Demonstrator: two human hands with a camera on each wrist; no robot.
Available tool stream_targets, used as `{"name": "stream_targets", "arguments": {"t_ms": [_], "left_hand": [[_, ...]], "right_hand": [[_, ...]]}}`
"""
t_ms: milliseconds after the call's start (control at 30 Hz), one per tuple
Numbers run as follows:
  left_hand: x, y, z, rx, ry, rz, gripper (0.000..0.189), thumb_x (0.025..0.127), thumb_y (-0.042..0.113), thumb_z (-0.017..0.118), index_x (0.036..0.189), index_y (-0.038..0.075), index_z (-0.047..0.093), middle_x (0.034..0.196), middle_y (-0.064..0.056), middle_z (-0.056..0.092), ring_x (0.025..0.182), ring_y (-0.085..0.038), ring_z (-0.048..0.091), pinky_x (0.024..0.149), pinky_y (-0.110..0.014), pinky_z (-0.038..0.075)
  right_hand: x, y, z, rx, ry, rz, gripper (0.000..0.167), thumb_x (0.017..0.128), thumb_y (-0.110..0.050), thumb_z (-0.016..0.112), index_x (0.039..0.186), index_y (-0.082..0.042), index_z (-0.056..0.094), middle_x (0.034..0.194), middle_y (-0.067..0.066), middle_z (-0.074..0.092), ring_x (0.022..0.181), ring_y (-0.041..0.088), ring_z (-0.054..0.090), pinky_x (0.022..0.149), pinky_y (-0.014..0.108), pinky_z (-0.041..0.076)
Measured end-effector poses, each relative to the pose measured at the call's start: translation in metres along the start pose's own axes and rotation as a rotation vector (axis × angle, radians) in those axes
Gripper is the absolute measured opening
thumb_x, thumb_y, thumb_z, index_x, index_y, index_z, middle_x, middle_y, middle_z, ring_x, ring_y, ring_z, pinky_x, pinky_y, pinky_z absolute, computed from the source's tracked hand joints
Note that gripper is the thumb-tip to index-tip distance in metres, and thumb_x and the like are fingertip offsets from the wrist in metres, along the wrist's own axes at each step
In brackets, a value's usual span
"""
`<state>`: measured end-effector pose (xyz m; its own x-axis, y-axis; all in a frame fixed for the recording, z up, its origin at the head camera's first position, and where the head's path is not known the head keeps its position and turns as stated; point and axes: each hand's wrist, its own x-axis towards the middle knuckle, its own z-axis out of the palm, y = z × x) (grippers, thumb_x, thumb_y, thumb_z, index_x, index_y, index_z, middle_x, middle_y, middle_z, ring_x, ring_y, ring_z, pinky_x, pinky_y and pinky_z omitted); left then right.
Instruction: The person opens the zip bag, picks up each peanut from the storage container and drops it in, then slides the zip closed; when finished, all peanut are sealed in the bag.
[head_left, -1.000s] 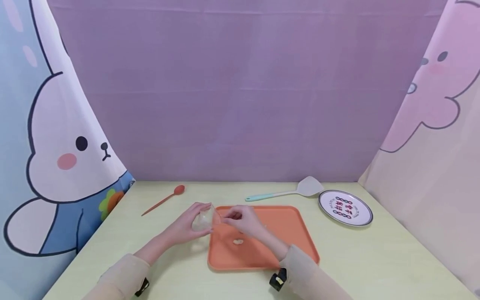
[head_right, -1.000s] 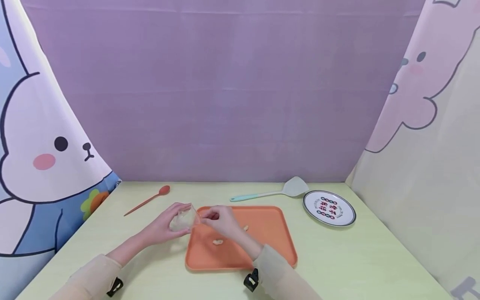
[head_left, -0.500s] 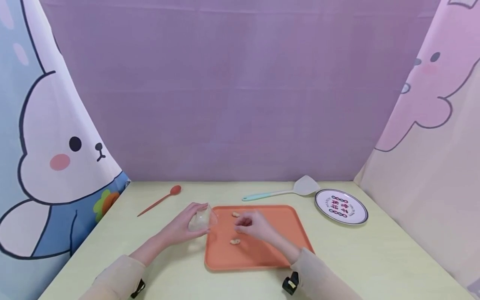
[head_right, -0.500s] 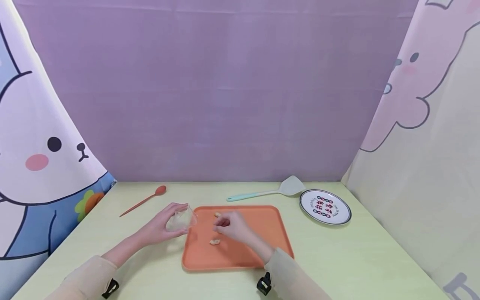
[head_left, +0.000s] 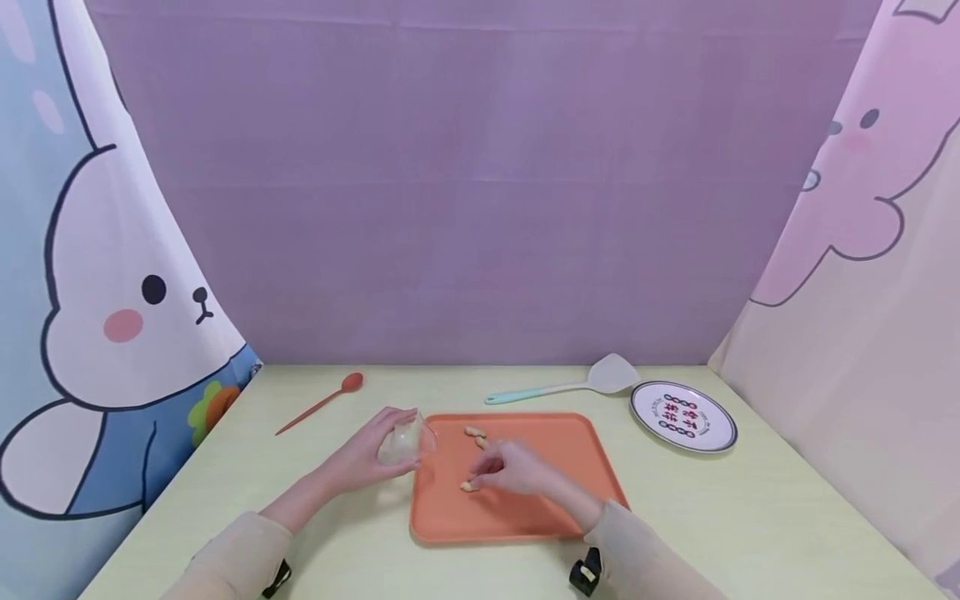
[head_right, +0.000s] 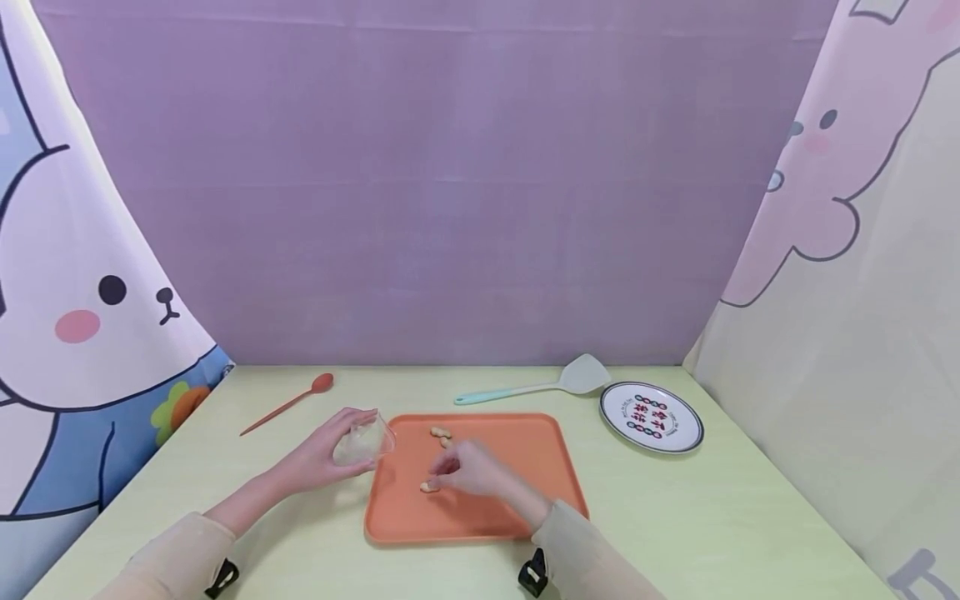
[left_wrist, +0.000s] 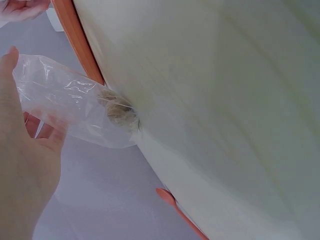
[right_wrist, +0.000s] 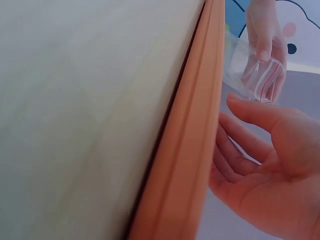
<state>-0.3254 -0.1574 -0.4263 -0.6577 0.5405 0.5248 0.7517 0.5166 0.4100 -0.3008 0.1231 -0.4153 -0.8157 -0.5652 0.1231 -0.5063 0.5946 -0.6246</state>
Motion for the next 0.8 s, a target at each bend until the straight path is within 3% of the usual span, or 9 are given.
{"name": "stream_targets", "arguments": {"t_ms": [200, 467, 700, 800], "left_hand": [[-0.0004, 0.0007, -0.0002, -0.003, -0.009, -0.012, 0.074, 0.078, 0.041, 0.074, 0.135, 0.003, 0.046, 0.123, -0.005, 0.055, 0.115, -0.019, 0.054, 0.097, -0.042, 0.047], [-0.0008, 0.0003, 0.0005, 0.005, -0.009, -0.006, 0.073, 0.078, 0.041, 0.074, 0.134, 0.004, 0.047, 0.123, -0.004, 0.055, 0.115, -0.019, 0.054, 0.097, -0.042, 0.047], [-0.0011, 0.0, 0.0011, 0.005, -0.003, 0.004, 0.073, 0.078, 0.039, 0.075, 0.134, 0.002, 0.047, 0.122, -0.006, 0.055, 0.115, -0.02, 0.054, 0.097, -0.043, 0.047], [-0.0011, 0.001, 0.0006, 0.004, -0.005, 0.0, 0.073, 0.078, 0.038, 0.075, 0.134, 0.001, 0.047, 0.123, -0.005, 0.055, 0.115, -0.02, 0.054, 0.097, -0.043, 0.047]], "right_hand": [[0.0007, 0.0012, 0.0029, -0.016, -0.053, 0.005, 0.016, 0.083, -0.023, 0.071, 0.09, -0.01, 0.075, 0.085, 0.0, 0.072, 0.078, 0.004, 0.058, 0.066, 0.016, 0.047], [-0.0019, -0.0037, 0.0042, -0.058, -0.046, -0.048, 0.011, 0.083, -0.02, 0.071, 0.087, -0.01, 0.073, 0.077, -0.006, 0.069, 0.07, -0.003, 0.055, 0.065, 0.016, 0.047], [-0.0019, -0.0064, 0.0047, -0.047, -0.059, 0.032, 0.007, 0.08, -0.016, 0.074, 0.084, -0.011, 0.073, 0.075, -0.005, 0.068, 0.068, -0.001, 0.054, 0.063, 0.017, 0.046], [-0.0026, -0.0053, 0.0045, -0.046, -0.059, 0.028, 0.007, 0.078, -0.015, 0.075, 0.082, -0.01, 0.072, 0.074, -0.004, 0.067, 0.067, -0.001, 0.053, 0.062, 0.016, 0.046]]}}
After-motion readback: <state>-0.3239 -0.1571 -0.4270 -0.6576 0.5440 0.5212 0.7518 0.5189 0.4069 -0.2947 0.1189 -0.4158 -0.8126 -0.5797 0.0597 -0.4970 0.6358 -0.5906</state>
